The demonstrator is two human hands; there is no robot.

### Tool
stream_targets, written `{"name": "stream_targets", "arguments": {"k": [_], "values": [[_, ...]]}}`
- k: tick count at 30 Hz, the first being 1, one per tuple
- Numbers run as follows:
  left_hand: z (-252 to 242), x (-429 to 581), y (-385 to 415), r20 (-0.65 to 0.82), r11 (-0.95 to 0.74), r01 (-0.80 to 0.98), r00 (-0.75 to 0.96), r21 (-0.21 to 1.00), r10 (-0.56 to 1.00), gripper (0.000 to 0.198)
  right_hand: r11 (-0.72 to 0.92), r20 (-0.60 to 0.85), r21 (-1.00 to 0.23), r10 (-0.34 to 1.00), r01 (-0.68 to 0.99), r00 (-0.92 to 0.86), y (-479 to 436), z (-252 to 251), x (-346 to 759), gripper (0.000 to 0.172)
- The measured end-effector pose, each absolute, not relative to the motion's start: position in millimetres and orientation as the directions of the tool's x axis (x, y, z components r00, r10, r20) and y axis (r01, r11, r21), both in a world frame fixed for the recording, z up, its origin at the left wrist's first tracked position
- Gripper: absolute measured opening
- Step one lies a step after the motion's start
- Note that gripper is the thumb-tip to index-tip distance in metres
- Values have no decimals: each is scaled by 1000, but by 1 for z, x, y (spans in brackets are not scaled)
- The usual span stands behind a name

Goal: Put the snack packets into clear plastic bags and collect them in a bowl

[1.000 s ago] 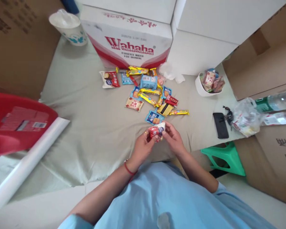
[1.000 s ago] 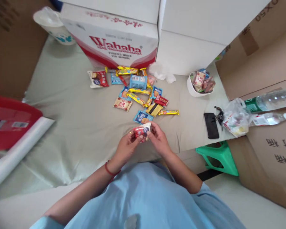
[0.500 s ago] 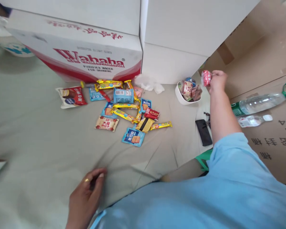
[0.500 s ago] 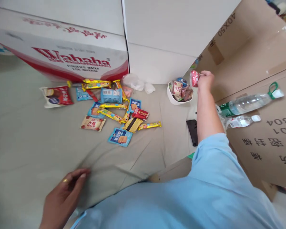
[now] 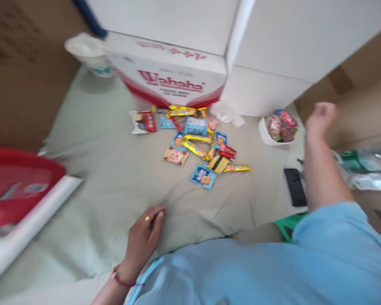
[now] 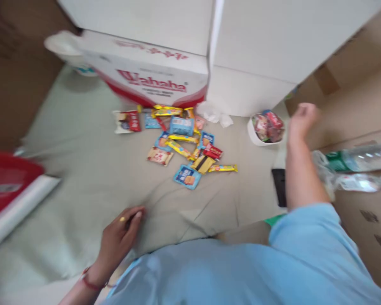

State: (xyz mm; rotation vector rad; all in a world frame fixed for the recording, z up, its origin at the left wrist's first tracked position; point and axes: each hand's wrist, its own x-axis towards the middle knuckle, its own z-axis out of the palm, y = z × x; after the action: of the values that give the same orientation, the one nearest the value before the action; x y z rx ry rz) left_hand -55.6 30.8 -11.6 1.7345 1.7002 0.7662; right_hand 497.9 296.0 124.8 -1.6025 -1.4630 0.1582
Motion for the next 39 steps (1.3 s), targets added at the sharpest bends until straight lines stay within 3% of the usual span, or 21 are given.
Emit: {"name": "stream_targets", "arguments": {"k": [2, 4, 6, 9, 12, 15, 17, 21, 26, 30, 32, 35, 39], "values": [[-1, -62, 44, -16, 52, 643, -61, 764, 998, 33, 45, 601, -581, 696, 813, 392, 261, 109, 477, 40], [5, -69, 67, 18, 68, 625, -130, 778, 991, 32, -34, 516, -418, 814, 908, 268, 212, 77, 450, 34], [8, -77, 103, 76, 49, 629, -170, 776, 983, 28, 5, 438, -349, 885, 937, 159, 154, 38, 423, 38], [5, -89, 173, 174, 12, 674, -208, 739, 963, 27, 78, 255, -411, 967, 908, 32, 77, -13, 384, 43], [-3, -96, 249, 229, 81, 740, -308, 668, 923, 40, 69, 219, -432, 975, 899, 30, 33, -38, 355, 41], [-15, -92, 305, 130, 189, 744, -348, 641, 929, 68, 54, 235, -436, 970, 898, 56, 23, -41, 342, 37], [-23, -80, 321, 58, 170, 780, -256, 602, 965, 69, 42, 226, -451, 972, 892, 68, 25, -39, 339, 36], [-36, -37, 309, 15, 78, 819, -105, 569, 994, 60, 29, 228, -460, 970, 887, 87, 29, -39, 336, 32], [-42, -8, 269, 10, -33, 793, 34, 608, 999, 64, -11, 237, -499, 960, 866, 149, 31, -39, 332, 32], [-43, -24, 251, 97, -18, 748, -63, 664, 993, 69, -61, 272, -548, 930, 835, 246, 46, -38, 320, 39], [-43, -26, 247, 92, 17, 770, -99, 638, 991, 68, 18, 263, -526, 954, 850, 143, 62, -40, 308, 38], [-43, -10, 243, 46, -9, 813, -23, 582, 999, 67, 170, 224, -473, 972, 865, -68, 98, -45, 288, 35], [-41, 14, 241, 22, -17, 784, 5, 620, 1000, 69, 237, 168, -507, 970, 829, -175, 154, -37, 283, 38]]}}
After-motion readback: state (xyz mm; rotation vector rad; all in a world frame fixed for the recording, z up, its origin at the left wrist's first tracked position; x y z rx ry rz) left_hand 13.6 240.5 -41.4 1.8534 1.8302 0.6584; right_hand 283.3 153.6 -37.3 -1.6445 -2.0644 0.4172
